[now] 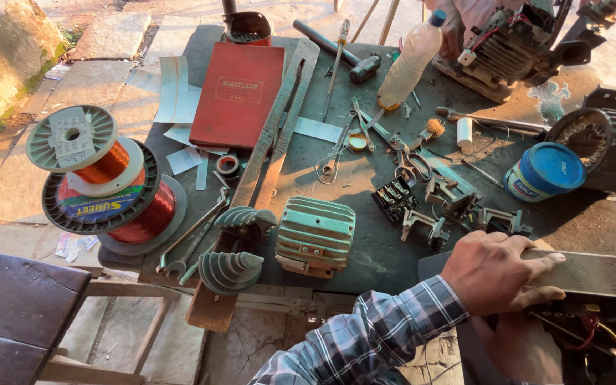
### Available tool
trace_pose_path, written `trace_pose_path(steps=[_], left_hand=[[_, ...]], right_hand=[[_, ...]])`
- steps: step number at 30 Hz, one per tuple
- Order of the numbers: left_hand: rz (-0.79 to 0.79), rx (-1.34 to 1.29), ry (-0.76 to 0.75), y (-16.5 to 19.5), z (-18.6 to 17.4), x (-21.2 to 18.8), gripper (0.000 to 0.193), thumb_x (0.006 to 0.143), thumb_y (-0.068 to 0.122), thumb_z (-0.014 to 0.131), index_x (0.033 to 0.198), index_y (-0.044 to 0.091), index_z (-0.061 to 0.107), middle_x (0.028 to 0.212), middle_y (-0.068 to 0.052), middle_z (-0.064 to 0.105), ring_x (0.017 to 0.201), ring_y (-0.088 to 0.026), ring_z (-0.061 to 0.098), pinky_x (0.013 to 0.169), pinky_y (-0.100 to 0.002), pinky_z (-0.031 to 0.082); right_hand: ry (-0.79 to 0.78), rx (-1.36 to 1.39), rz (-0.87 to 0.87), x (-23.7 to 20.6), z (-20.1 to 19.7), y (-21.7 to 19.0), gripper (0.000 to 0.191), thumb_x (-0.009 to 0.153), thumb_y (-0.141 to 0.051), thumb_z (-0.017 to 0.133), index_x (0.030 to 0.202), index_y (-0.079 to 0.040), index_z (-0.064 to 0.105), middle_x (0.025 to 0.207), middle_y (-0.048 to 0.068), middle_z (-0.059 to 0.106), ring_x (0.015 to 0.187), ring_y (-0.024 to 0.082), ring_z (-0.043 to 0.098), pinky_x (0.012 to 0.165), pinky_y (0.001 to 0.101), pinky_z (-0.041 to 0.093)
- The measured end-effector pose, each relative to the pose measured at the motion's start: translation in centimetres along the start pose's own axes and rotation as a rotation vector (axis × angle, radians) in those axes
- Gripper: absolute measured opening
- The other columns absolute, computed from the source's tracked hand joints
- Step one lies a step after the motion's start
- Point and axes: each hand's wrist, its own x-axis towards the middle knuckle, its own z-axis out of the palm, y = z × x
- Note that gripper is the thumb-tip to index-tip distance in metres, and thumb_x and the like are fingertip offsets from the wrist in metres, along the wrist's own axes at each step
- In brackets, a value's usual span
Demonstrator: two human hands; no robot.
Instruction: The person uses a screwdriver to adjust internal components inside a metal electrical box. They repeatedly tighten or loosen screws while holding the box steady with the other hand. The work continues throughout the clip without visible completion.
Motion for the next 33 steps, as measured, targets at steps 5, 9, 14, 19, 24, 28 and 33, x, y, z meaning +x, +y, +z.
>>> trace_pose_path(steps=[5,9,14,19,24,28,33], left_hand=[[-0.008,0.01,0.008,0.0,0.1,-0.1,0.061,0.093,0.068,0.052,0.136,0.029,0.071,0.117,-0.005,0.076,0.091,-0.019,0.075,0.074,-0.03,0.057],[-0.008,-0.014,0.015,0.0,0.2,-0.1,0.06,0.095,0.068,0.051,0.135,0.028,0.07,0.119,-0.005,0.076,0.092,-0.02,0.075,0.075,-0.03,0.057],[-0.007,-0.009,-0.018,0.0,-0.1,0.0,0.058,0.096,0.067,0.05,0.134,0.029,0.071,0.118,-0.008,0.075,0.087,-0.021,0.074,0.071,-0.032,0.057],[0.015,-0.023,0.006,0.0,-0.8,0.0,0.062,0.095,0.067,0.052,0.138,0.026,0.071,0.11,-0.01,0.074,0.088,-0.023,0.074,0.072,-0.033,0.057],[0.038,-0.028,0.03,0.1,-1.2,-0.3,0.055,0.097,0.063,0.057,0.132,0.023,0.072,0.108,-0.009,0.074,0.087,-0.02,0.072,0.073,-0.032,0.054],[0.051,-0.018,-0.029,0.3,-1.6,-0.3,0.057,0.097,0.06,0.059,0.138,0.022,0.072,0.107,-0.01,0.074,0.084,-0.018,0.071,0.069,-0.031,0.053],[0.046,-0.022,-0.049,0.3,-2.3,-0.1,0.057,0.096,0.06,0.06,0.137,0.022,0.072,0.109,-0.008,0.074,0.082,-0.018,0.07,0.07,-0.032,0.053]], right_hand=[[-0.028,0.049,-0.006,0.5,0.4,0.4,0.097,0.082,-0.064,0.061,0.162,-0.024,0.023,0.145,0.021,0.056,0.117,0.037,0.07,0.11,0.0476,0.051],[0.012,-0.021,-0.025,1.0,1.0,0.9,0.098,0.084,-0.064,0.063,0.163,-0.021,0.025,0.146,0.023,0.055,0.123,0.037,0.066,0.111,0.0474,0.05],[0.089,-0.014,-0.051,1.1,1.5,0.4,0.101,0.075,-0.067,0.063,0.161,-0.029,0.027,0.149,0.018,0.053,0.12,0.035,0.068,0.111,0.0465,0.051],[-0.09,-0.074,0.066,0.3,0.1,-0.7,0.089,0.086,-0.071,0.053,0.162,-0.028,0.036,0.134,0.018,0.07,0.109,0.037,0.076,0.102,0.0478,0.061],[-0.037,-0.022,0.051,-1.5,-1.0,-1.0,0.078,0.083,-0.071,0.055,0.147,-0.028,0.048,0.124,0.017,0.072,0.098,0.038,0.077,0.094,0.0501,0.061],[-0.043,-0.027,0.024,-1.5,-1.0,-0.9,0.075,0.083,-0.069,0.053,0.144,-0.025,0.051,0.114,0.014,0.077,0.091,0.032,0.081,0.086,0.0451,0.067],[0.074,-0.007,-0.088,-2.0,-1.1,-1.3,0.072,0.086,-0.068,0.055,0.134,-0.016,0.058,0.096,0.019,0.077,0.075,0.034,0.078,0.07,0.0471,0.064]])
